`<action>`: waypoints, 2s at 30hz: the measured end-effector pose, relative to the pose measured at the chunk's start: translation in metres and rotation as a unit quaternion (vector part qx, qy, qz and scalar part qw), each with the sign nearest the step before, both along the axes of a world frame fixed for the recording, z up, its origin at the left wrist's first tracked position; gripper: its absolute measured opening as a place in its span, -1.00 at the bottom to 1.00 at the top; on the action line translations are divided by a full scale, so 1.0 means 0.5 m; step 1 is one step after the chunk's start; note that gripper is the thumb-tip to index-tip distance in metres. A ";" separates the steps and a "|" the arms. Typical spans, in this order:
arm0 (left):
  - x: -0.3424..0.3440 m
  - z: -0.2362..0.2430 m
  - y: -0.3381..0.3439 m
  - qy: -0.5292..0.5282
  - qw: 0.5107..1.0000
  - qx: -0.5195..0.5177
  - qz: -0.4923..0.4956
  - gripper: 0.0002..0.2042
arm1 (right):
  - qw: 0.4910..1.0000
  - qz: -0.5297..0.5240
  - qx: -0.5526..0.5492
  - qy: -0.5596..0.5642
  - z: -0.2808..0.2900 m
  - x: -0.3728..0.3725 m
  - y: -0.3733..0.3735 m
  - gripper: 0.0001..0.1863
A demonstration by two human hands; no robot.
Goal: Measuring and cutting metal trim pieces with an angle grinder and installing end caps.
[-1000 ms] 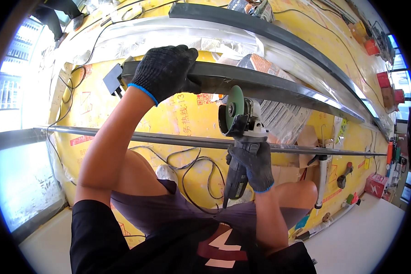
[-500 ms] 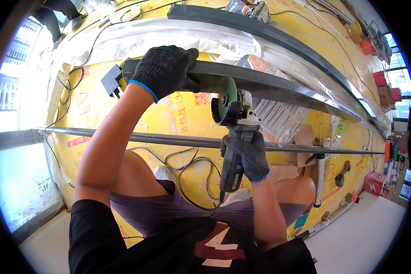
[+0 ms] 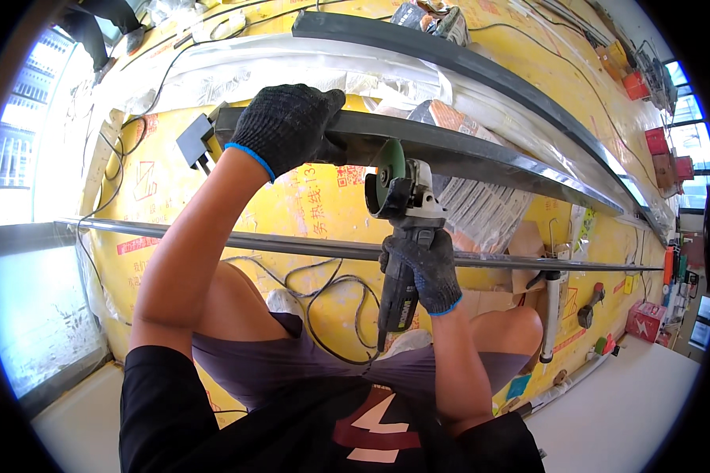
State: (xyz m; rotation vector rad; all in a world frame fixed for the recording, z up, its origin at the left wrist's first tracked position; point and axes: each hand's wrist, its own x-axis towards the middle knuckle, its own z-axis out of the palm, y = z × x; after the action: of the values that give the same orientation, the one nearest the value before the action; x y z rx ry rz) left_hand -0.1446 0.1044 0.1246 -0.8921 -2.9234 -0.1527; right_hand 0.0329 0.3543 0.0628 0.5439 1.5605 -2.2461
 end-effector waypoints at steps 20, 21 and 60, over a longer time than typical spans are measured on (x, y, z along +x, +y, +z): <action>-0.001 -0.005 -0.003 0.014 1.000 -0.018 -0.007 -0.44 | 1.000 -0.005 0.013 0.022 0.009 -0.008 -0.003 -0.67; 0.000 -0.003 -0.002 0.007 1.000 -0.020 -0.007 -0.44 | 1.000 -0.005 0.013 0.024 0.009 -0.007 -0.002 -0.67; 0.045 0.003 0.002 -0.009 1.000 0.008 -0.028 -0.44 | 1.000 0.012 0.005 0.009 0.053 -0.005 0.007 -0.58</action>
State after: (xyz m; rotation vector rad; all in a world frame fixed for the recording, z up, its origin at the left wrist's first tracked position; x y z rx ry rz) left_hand -0.1220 0.1053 0.1264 -0.9757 -2.9102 -0.1871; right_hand 0.0305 0.3577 0.0895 0.5060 1.5786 -2.2323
